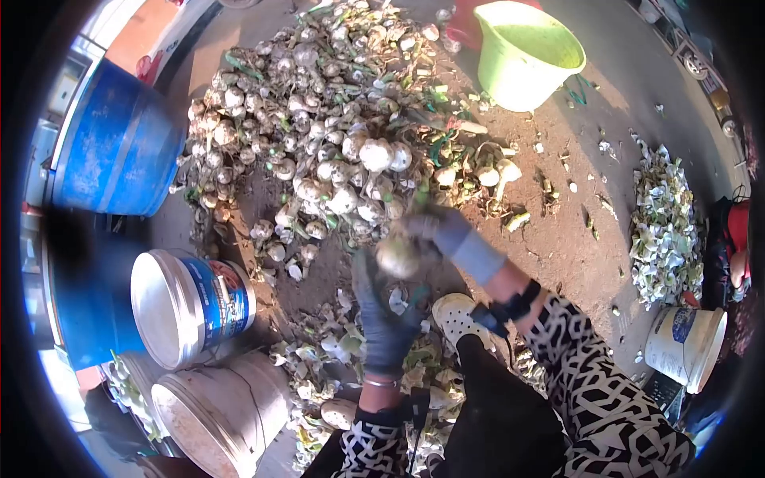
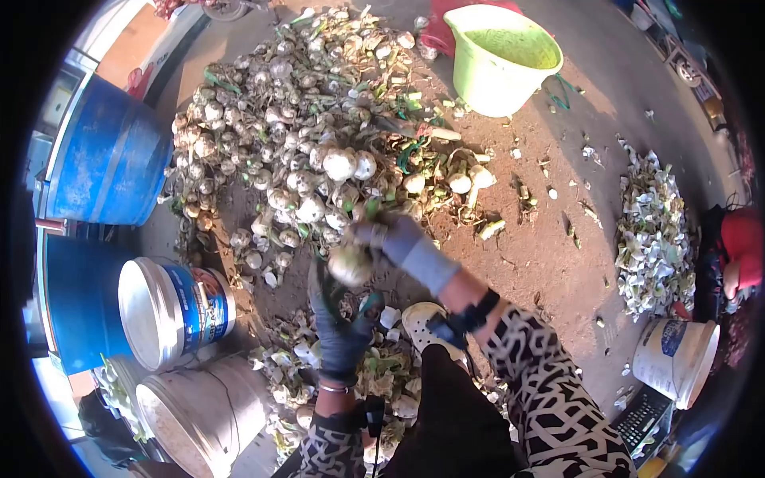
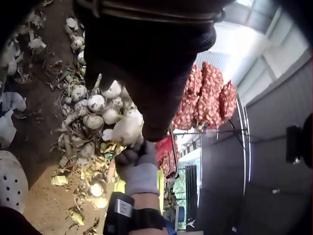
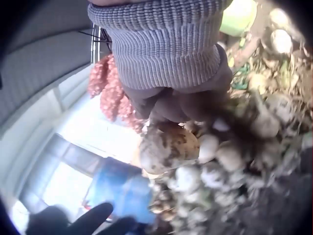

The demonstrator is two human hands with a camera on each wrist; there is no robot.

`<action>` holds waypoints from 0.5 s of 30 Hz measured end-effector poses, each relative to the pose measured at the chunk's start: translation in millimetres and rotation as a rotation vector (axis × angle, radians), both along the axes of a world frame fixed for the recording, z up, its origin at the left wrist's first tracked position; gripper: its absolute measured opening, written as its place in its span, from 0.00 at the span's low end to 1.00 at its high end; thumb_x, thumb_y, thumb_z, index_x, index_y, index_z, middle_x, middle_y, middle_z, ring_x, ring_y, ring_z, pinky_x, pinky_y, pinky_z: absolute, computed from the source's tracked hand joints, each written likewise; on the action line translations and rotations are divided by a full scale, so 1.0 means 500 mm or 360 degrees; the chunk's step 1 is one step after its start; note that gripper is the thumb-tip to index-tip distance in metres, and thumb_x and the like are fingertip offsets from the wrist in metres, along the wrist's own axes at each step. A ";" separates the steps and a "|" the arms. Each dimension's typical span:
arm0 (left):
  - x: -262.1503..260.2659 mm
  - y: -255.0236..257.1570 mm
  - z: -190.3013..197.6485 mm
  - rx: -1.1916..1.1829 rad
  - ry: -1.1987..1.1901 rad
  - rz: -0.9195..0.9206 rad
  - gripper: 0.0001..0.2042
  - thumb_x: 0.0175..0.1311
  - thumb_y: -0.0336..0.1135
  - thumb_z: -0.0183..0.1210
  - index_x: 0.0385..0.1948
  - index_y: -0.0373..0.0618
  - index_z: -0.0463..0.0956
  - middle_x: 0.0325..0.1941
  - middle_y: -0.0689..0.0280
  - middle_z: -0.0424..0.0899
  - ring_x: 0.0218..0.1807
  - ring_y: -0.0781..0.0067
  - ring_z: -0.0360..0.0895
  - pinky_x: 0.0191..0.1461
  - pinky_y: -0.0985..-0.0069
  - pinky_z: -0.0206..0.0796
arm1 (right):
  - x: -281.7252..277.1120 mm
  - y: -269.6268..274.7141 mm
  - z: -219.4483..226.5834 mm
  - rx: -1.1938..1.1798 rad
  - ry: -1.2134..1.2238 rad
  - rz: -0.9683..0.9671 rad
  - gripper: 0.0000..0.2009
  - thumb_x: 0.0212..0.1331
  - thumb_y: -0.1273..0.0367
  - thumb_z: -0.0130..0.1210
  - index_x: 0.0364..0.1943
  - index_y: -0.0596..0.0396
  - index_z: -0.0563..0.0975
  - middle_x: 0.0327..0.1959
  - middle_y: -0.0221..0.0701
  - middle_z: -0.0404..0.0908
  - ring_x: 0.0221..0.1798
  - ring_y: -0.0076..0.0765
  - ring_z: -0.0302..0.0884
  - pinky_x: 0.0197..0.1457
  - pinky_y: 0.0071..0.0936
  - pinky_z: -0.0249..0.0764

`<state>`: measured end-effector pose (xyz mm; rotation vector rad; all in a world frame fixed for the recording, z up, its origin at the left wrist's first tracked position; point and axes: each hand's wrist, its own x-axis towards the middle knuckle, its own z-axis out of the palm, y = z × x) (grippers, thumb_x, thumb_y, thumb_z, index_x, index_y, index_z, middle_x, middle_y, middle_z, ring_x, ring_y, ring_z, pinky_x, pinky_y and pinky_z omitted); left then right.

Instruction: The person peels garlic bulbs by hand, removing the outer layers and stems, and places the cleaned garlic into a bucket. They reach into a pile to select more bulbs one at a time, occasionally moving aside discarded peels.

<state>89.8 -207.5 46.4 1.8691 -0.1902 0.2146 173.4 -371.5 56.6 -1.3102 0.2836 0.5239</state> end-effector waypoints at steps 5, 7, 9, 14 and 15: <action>-0.032 0.011 0.040 0.0404 -0.0011 0.0089 0.41 0.52 0.36 0.71 0.66 0.36 0.56 0.65 0.52 0.67 0.63 0.59 0.70 0.62 0.67 0.66 | -0.109 0.033 -0.035 -0.0281 -0.0509 0.0026 0.20 0.59 0.51 0.60 0.35 0.56 0.82 0.24 0.26 0.79 0.32 0.26 0.76 0.36 0.27 0.71; -0.050 0.011 0.041 0.0557 -0.0050 0.0142 0.39 0.52 0.36 0.71 0.65 0.36 0.58 0.63 0.52 0.69 0.61 0.59 0.71 0.62 0.67 0.66 | -0.126 0.045 -0.025 -0.0416 -0.0710 0.0004 0.17 0.59 0.53 0.60 0.34 0.54 0.82 0.26 0.31 0.81 0.32 0.30 0.78 0.40 0.29 0.70; -0.065 0.015 0.045 0.0678 -0.0098 0.0203 0.38 0.53 0.37 0.71 0.64 0.37 0.59 0.57 0.53 0.74 0.57 0.60 0.75 0.60 0.67 0.68 | -0.136 0.047 -0.016 -0.0303 -0.0659 0.0026 0.15 0.59 0.56 0.61 0.33 0.53 0.82 0.25 0.31 0.81 0.31 0.31 0.78 0.39 0.30 0.70; -0.080 0.046 0.056 -0.1030 0.0670 0.0044 0.30 0.58 0.36 0.67 0.60 0.37 0.64 0.50 0.55 0.77 0.47 0.61 0.80 0.50 0.71 0.74 | -0.142 0.038 -0.028 -0.0393 -0.0939 0.0067 0.08 0.60 0.64 0.61 0.34 0.54 0.82 0.24 0.30 0.81 0.29 0.28 0.78 0.37 0.28 0.69; -0.081 0.067 0.052 -0.1425 0.1067 -0.0053 0.27 0.59 0.37 0.66 0.57 0.37 0.66 0.44 0.55 0.79 0.43 0.61 0.81 0.47 0.70 0.74 | -0.139 0.026 -0.047 -0.0352 -0.0991 0.0212 0.09 0.60 0.65 0.60 0.36 0.55 0.81 0.25 0.29 0.81 0.29 0.25 0.77 0.36 0.27 0.70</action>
